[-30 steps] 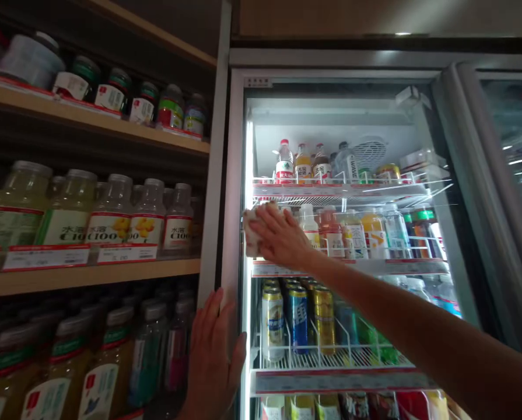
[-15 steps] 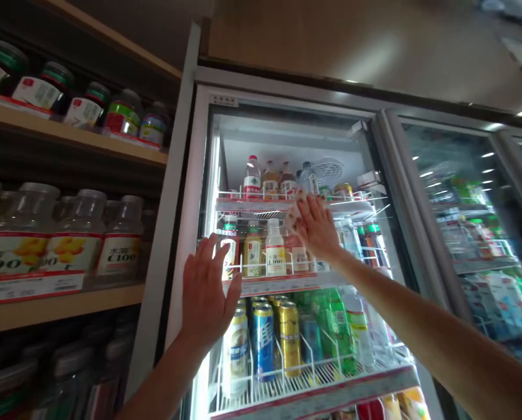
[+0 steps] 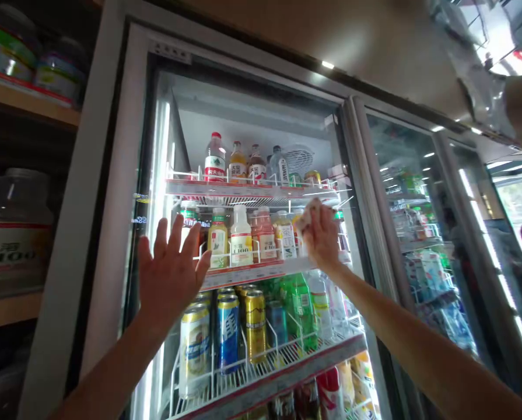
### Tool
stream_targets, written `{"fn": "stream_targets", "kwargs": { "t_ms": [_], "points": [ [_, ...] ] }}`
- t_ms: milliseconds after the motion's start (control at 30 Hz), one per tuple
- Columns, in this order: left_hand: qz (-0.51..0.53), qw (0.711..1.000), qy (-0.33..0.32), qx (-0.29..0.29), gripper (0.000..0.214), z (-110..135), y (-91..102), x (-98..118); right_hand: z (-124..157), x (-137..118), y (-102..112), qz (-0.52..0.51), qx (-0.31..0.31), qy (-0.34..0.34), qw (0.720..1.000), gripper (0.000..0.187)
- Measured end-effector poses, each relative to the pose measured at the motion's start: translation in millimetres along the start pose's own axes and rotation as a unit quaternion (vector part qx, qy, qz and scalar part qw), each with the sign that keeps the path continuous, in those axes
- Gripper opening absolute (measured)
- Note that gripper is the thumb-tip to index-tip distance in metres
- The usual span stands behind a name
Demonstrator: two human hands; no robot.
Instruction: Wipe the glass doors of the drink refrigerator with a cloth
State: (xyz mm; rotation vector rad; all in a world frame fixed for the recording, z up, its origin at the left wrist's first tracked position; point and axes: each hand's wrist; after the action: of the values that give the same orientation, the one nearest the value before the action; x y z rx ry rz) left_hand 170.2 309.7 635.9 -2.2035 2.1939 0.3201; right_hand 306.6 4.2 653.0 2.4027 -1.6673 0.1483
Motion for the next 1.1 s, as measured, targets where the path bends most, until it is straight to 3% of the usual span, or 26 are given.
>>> {"fn": "stream_targets", "kwargs": {
  "t_ms": [67,100,167,233,300,433,500,633,667,733,833,900,967,1033,1100],
  "points": [
    [-0.011,1.000,0.002,-0.005,0.051,1,1.3,1,17,-13,2,-0.006,-0.043,0.104,0.994,0.059],
    [-0.016,1.000,0.006,-0.009,0.051,1,1.7,2,22,-11,4,-0.009,-0.052,0.123,0.991,0.058],
    [-0.020,1.000,0.012,-0.019,0.052,1,2.0,3,24,7,7,-0.013,-0.039,0.074,0.996,0.058],
    [-0.019,0.999,0.016,-0.028,0.053,-1,1.5,2,22,25,5,-0.017,-0.009,-0.042,0.999,0.059],
    [-0.025,0.999,0.020,-0.030,0.054,-4,1.1,1,28,20,3,-0.027,-0.002,-0.080,0.996,0.060],
    [-0.034,0.999,0.019,-0.031,0.053,8,4.3,8,75,-31,6,-0.071,-0.065,0.101,0.990,0.064],
    [-0.034,0.998,-0.003,-0.052,0.053,33,7.0,18,100,-32,8,-0.076,-0.083,0.141,0.984,0.065],
    [-0.025,0.994,-0.049,-0.095,0.059,105,7.1,38,132,18,6,-0.034,-0.031,-0.046,0.998,0.064],
    [-0.023,0.994,-0.047,-0.098,0.063,121,5.6,41,139,23,6,-0.032,-0.020,-0.079,0.996,0.064],
    [-0.020,0.993,-0.035,-0.115,0.071,142,1.7,42,155,7,7,-0.049,-0.020,-0.087,0.995,0.067],
    [-0.023,0.992,-0.030,-0.120,0.076,150,-3.9,39,185,-49,14,-0.102,-0.095,0.007,0.990,0.072],
    [-0.027,0.993,-0.039,-0.108,0.076,147,-6.1,37,200,-68,17,-0.121,-0.140,0.060,0.981,0.073],
    [-0.023,0.994,-0.043,-0.099,0.075,146,-7.0,36,206,-59,17,-0.113,-0.125,0.037,0.985,0.071],
    [-0.019,0.994,-0.039,-0.100,0.073,145,-7.3,37,206,-39,14,-0.090,-0.074,-0.046,0.992,0.068],
    [-0.027,0.993,-0.037,-0.112,0.071,145,-7.2,39,203,-38,12,-0.086,-0.075,-0.090,0.989,0.071]
  ]
}}
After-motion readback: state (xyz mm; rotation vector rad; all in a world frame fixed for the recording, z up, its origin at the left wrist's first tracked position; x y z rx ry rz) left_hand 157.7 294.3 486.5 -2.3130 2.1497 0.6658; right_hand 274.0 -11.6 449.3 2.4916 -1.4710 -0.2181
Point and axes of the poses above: each hand's wrist, its own z-axis away from the middle knuckle, its own y-axis out of the back of the hand, x = y × z, and after that the axes turned 11 degrees about -x, right-handed
